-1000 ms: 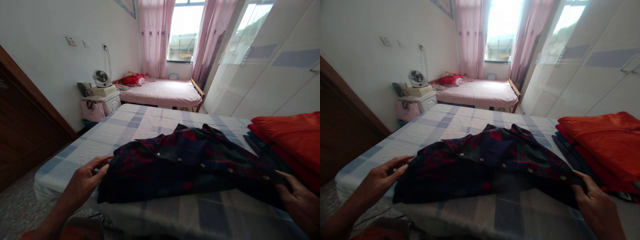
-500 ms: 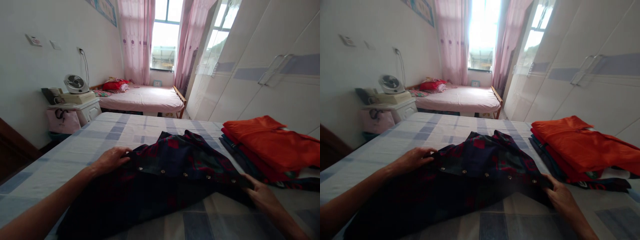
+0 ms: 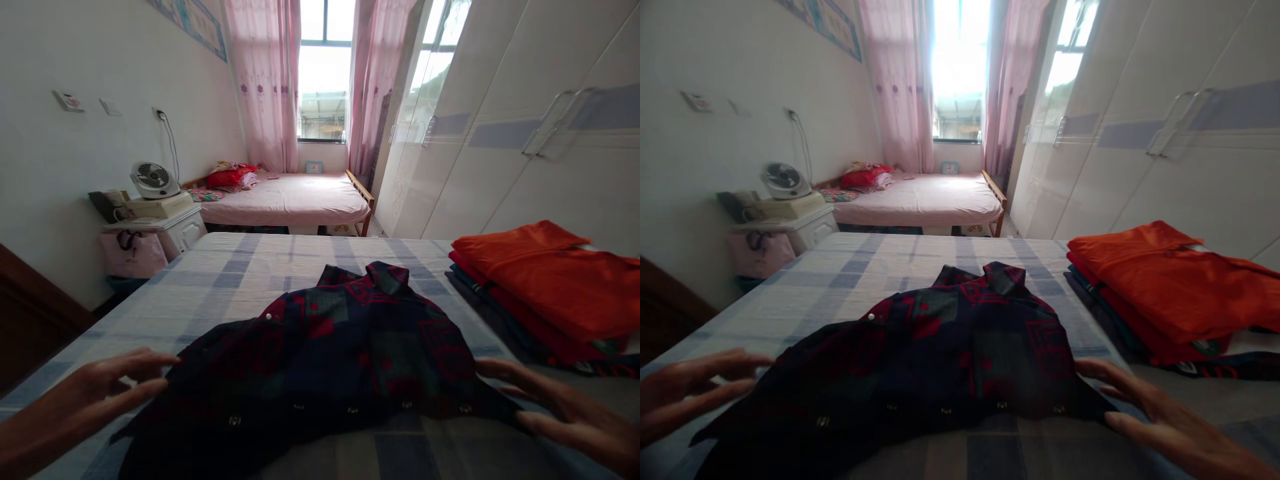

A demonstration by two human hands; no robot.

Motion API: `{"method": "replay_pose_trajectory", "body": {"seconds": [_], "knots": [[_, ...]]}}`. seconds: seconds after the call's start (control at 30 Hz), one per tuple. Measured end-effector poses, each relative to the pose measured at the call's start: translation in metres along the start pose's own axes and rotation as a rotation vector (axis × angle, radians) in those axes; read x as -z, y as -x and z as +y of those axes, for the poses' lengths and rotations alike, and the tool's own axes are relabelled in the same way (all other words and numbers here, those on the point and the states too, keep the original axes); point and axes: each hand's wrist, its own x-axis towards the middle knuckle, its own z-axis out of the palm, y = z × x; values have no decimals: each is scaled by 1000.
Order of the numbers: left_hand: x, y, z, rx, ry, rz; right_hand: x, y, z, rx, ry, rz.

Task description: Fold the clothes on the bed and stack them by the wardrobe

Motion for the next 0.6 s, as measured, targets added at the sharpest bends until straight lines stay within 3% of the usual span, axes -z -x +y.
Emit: {"method": "replay_pose_trajectory", "body": {"seconds": [0.1,0.23,0.43,0.53,0.6], "knots": [[4,-40,18,-21,15,-136,9,-21,-8,-49,-77,104],[-23,-93,65,-133,123,-278,-3,-70,-33,-71,-223,255],[-73,-120,126,8,543,-510,-27,-123,-49,-204,-430,202],[-85,-126,139,86,721,-658,-30,-126,-60,-249,-527,85],[-87,-127,142,143,868,-751,-28,-120,-71,-189,-609,52]]}}
